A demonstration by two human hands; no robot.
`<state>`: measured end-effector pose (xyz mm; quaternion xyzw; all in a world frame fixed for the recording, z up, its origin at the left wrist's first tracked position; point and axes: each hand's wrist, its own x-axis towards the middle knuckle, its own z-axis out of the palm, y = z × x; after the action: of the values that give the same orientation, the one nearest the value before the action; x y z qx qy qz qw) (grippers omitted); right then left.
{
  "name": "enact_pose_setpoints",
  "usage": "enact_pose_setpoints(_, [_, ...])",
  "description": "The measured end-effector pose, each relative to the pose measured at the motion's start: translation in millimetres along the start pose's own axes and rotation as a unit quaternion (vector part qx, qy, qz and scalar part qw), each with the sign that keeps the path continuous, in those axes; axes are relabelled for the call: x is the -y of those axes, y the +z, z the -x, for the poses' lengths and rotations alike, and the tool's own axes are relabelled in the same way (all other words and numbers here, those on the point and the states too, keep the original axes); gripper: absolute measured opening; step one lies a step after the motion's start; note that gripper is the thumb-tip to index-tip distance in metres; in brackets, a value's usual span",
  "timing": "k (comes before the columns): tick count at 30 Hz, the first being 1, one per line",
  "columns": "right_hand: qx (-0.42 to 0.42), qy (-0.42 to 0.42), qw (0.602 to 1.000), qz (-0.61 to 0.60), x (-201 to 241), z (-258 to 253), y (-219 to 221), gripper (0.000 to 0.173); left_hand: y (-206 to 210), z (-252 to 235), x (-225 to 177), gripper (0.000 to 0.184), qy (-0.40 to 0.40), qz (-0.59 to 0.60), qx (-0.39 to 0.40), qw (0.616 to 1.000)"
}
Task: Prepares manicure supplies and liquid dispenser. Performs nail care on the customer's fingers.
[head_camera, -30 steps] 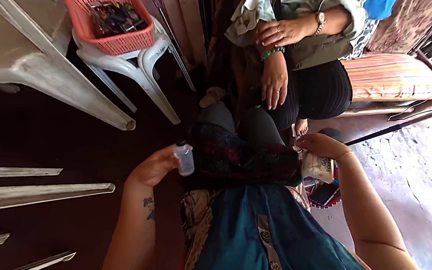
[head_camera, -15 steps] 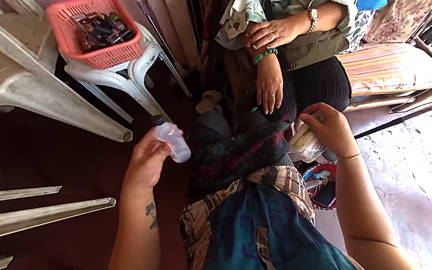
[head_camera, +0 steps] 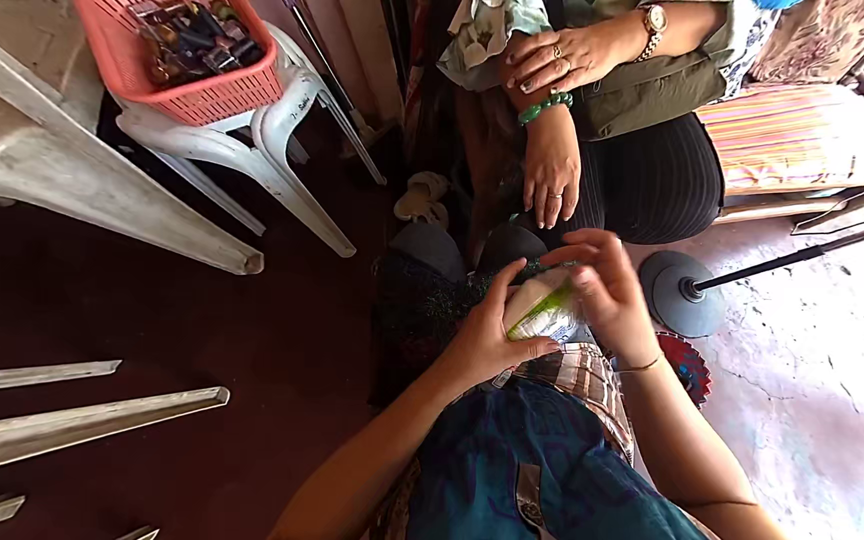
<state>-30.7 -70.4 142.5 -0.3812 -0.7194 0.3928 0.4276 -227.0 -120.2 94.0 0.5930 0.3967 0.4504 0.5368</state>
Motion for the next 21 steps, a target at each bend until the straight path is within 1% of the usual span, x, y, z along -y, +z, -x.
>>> enact_pose_setpoints(1, [-0.019, -0.002, 0.999, -0.034, 2.3, 0.1, -9.3, 0.043, -2.4, -2.2, 2.2, 0.106, 0.025, 0.007, -0.006, 1.000])
enact_pose_setpoints(2, [-0.021, -0.012, 0.998, -0.050, 4.2, 0.5, -19.1, 0.041, -5.1, -3.7, 3.7, 0.109, 0.044, 0.018, -0.007, 0.999])
enact_pose_setpoints(4, [0.038, -0.053, 0.998, -0.010, 6.9, 2.4, -35.0, 0.042, -9.3, -5.7, 5.6, 0.110, 0.071, 0.037, -0.004, 0.997])
enact_pose_setpoints(5, [0.058, -0.074, 0.995, 0.022, 9.0, 4.1, -38.4, 0.031, -10.8, -6.3, 6.5, 0.109, 0.085, 0.042, -0.002, 0.996])
enact_pose_setpoints(6, [0.053, -0.087, 0.994, 0.043, 10.3, 6.7, -39.6, 0.018, -13.0, -7.2, 7.2, 0.108, 0.099, 0.043, -0.003, 0.994])
enact_pose_setpoints(7, [0.036, -0.095, 0.994, 0.047, 10.5, 8.7, -41.3, 0.011, -15.8, -8.3, 7.7, 0.106, 0.109, 0.045, -0.011, 0.993])
enact_pose_setpoints(8, [0.025, -0.097, 0.994, 0.035, 9.9, 9.9, -44.3, 0.009, -19.1, -9.5, 8.0, 0.106, 0.115, 0.047, -0.017, 0.992])
enact_pose_setpoints(9, [0.032, -0.095, 0.995, 0.017, 8.3, 10.3, -47.1, 0.012, -22.4, -10.6, 9.1, 0.106, 0.123, 0.040, -0.017, 0.991])
enact_pose_setpoints(11, [0.091, -0.082, 0.992, -0.020, 3.6, 6.9, -46.5, 0.026, -30.6, -14.1, 14.5, 0.103, 0.159, -0.012, -0.005, 0.987])
enact_pose_setpoints(12, [0.122, -0.072, 0.990, -0.012, 1.4, 4.1, -41.3, 0.029, -35.5, -16.1, 17.4, 0.100, 0.174, -0.045, 0.001, 0.984])
enact_pose_setpoints(13, [0.133, -0.071, 0.988, 0.032, -1.3, 1.7, -32.0, 0.027, -40.0, -18.4, 19.2, 0.098, 0.182, -0.075, 0.004, 0.980])
enact_pose_setpoints(14, [0.122, -0.076, 0.985, 0.097, -4.7, -0.2, -19.6, 0.023, -43.5, -20.9, 20.2, 0.097, 0.182, -0.104, 0.005, 0.978])
enact_pose_setpoints(16, [0.059, -0.088, 0.972, 0.212, -14.2, -3.0, 8.5, 0.022, -46.5, -24.7, 23.1, 0.101, 0.154, -0.178, 0.000, 0.972])
enact_pose_setpoints(18, [0.028, -0.080, 0.963, 0.257, -26.7, -6.2, 26.5, 0.019, -41.8, -29.0, 23.7, 0.112, 0.095, -0.250, -0.006, 0.964])
enact_pose_setpoints(19, [0.027, -0.075, 0.959, 0.272, -32.4, -8.2, 32.5, 0.022, -37.6, -32.2, 22.8, 0.116, 0.068, -0.277, -0.011, 0.958])
enact_pose_setpoints(20, [0.033, -0.071, 0.955, 0.285, -36.6, -9.5, 37.2, 0.022, -33.7, -35.0, 23.4, 0.116, 0.048, -0.301, -0.016, 0.952])
enact_pose_setpoints(21, [0.036, -0.076, 0.951, 0.299, -40.1, -9.9, 41.0, 0.019, -30.9, -36.9, 26.6, 0.109, 0.034, -0.320, -0.015, 0.947])
